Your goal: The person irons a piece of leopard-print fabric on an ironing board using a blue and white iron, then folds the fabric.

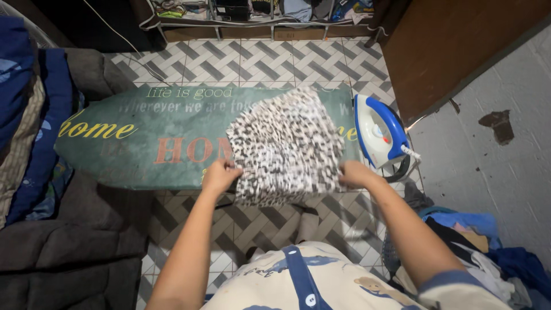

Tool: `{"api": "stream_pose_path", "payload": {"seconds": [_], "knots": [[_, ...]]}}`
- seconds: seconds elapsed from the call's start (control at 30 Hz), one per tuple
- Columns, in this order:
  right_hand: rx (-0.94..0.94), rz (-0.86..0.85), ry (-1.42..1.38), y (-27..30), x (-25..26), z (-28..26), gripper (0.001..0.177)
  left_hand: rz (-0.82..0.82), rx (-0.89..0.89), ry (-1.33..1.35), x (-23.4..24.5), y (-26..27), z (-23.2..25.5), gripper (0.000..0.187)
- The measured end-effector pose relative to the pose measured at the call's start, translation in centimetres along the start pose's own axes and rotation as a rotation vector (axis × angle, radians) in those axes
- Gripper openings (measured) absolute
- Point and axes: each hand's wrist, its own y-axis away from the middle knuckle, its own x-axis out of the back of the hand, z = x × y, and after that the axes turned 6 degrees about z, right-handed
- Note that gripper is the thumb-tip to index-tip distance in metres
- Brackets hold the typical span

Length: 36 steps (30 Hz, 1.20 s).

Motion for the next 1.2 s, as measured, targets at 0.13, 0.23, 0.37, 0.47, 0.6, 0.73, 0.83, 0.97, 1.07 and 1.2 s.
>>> {"api": "stream_pose_path", "payload": {"seconds": [0.13, 0.23, 0.37, 0.47, 0.6, 0.73, 0.83, 0.97, 1.07, 1.2], "knots": [[-0.135, -0.205, -0.226, 0.2, 4.3, 1.1, 0.047, -0.203, 0.002, 0.034, -0.4, -1.6, -0.4, 0.052], [-0.373, -0.001, -0.518, -3.0, 4.9, -0.9, 0.058, -0.091, 0.169, 0.047, -1.5, -3.1, 0.6, 0.067], [-0.124, 0.327, -0.435, -7.5, 0.5, 0.6, 0.071, 0.096, 0.123, -0.017, -4.8, -5.1, 1.0, 0.059], [-0.104, 0.055, -0.449, -9.4, -1.2, 3.3, 0.055, 0.293, 0.031, -0.009, -5.8, -5.5, -0.3, 0.056], [-0.055, -0.132, -0.464, -8.8, 1.4, 4.2, 0.058, 0.255, 0.205, 0.205, -4.6, -5.5, 0.2, 0.058], [-0.257, -0.037, -0.620, -12.0, 3.4, 0.6, 0.069, 0.328, 0.166, 0.090, -3.8, -6.5, 3.3, 0.066], [-0.242, 0.377, -0.621, -16.5, 2.7, -2.3, 0.074, 0.247, 0.364, 0.127, -3.8, -8.2, 4.8, 0.064], [-0.197, 0.614, -0.231, -19.5, 1.4, -4.8, 0.065, 0.350, 0.140, 0.143, -5.1, -10.4, 3.2, 0.058], [-0.350, 0.497, -0.374, -21.4, 2.0, -4.8, 0.036, 0.323, 0.034, 0.237, -5.4, -12.0, 1.4, 0.055], [-0.302, 0.580, -0.493, -23.6, 4.7, -5.2, 0.032, 0.371, -0.040, 0.288, -3.9, -13.3, 2.0, 0.046]]}}
